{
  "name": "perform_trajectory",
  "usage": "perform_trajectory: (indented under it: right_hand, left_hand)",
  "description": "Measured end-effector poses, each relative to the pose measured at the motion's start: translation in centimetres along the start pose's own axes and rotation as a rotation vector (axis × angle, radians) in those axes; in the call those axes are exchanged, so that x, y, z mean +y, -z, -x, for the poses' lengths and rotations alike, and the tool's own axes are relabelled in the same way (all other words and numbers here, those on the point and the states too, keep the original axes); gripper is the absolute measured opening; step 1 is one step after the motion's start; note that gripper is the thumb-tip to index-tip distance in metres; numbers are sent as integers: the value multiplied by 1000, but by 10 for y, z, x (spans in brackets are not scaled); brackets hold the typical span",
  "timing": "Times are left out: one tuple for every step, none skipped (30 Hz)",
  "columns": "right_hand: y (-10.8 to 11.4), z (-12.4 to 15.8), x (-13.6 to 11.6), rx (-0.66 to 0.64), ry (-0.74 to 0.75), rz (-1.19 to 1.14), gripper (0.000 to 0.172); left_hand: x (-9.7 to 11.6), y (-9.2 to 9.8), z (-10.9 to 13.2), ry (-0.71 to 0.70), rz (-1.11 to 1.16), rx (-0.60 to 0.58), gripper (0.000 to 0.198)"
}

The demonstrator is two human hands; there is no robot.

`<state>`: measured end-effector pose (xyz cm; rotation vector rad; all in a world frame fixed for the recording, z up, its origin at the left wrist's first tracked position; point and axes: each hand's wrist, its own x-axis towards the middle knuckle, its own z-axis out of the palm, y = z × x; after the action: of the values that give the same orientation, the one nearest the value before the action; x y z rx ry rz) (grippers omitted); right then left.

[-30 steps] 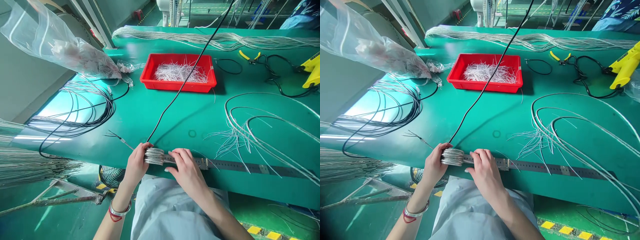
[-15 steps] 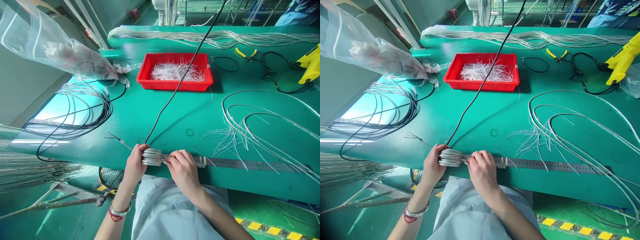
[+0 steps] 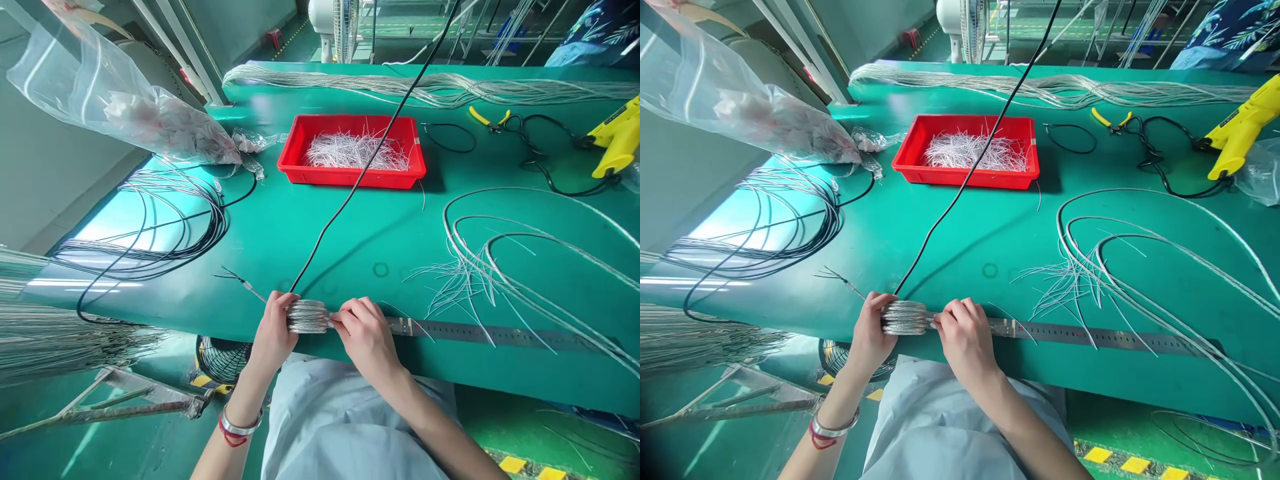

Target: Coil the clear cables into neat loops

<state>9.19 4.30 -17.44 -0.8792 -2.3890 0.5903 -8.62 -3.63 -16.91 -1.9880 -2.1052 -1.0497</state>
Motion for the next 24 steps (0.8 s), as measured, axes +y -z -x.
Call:
perform_trajectory:
  right_hand:
    - [0,0,0,-2,0,1,6]
    - [-1,0,0,-3,-2,1,6]
    - [-2,0,0,-5,-4,0,6]
    - [-2,0,0,-6,-7,-1,6]
    - [-2,0,1,-9,-11,-3,6]
    - [-2,0,1,-12,-16,-7,6]
    - [-2,0,1,-17,-22,-12,7]
    - [-1,0,0,-23,-26,-20,7]
    - [1,0,-2,-32,-26,-30,6]
    - [2,0,-5,-44,-17,-40,12]
    - [4,0,-8,-63,5,-57,30]
    - [5,0,-12,-87,36,-87,53]
    - [5,-1,-15,-108,62,-136,75]
    - [6,-2,-18,-125,71,-214,88]
    - [5,-3,-20,-133,61,-308,89]
    - [4,-5,-22,-132,35,-402,81]
    - [3,-7,-22,-121,-1,-482,69]
    - [1,-9,-21,-103,-33,-534,56]
    - [0,-12,-19,-86,-53,-562,46]
    - [-1,-14,-17,-70,-61,-573,40]
    - [-2,-15,-15,-56,-66,-577,36]
    - [-2,-17,-13,-46,-74,-588,34]
    - [-1,-18,-11,-38,-84,-602,32]
    - [0,-18,-10,-33,-96,-617,32]
  left_hand:
    - [0,0,0,-1,-3,1,39]
    - [0,0,-1,-3,-6,1,40]
    - [0,0,-1,-5,-8,1,40]
    - [0,0,-1,-8,-10,1,41]
    - [0,0,-2,-10,-10,1,40]
    - [0,0,-2,-12,-10,2,40]
    - [1,0,-2,-13,-10,2,39]
    - [1,0,-2,-13,-9,3,38]
    - [1,0,-2,-11,-7,3,37]
    - [1,0,-2,-9,-5,3,37]
    - [1,0,-1,-6,-4,2,37]
    - [1,0,-1,-4,-3,-1,38]
    - [1,0,0,-1,-2,-3,38]
    - [1,-1,1,2,-2,-8,39]
    - [1,-1,2,5,-2,-14,40]
    - [1,-2,2,7,-2,-22,41]
    - [1,-2,3,11,-1,-31,42]
    - [2,-1,3,18,1,-42,43]
    - [3,0,2,25,4,-58,44]
    - [4,3,0,32,10,-81,43]
    - [6,7,-2,37,20,-114,41]
    - [7,13,-4,37,31,-156,40]
    - [9,20,-7,32,45,-206,39]
    - [10,27,-10,24,64,-260,42]
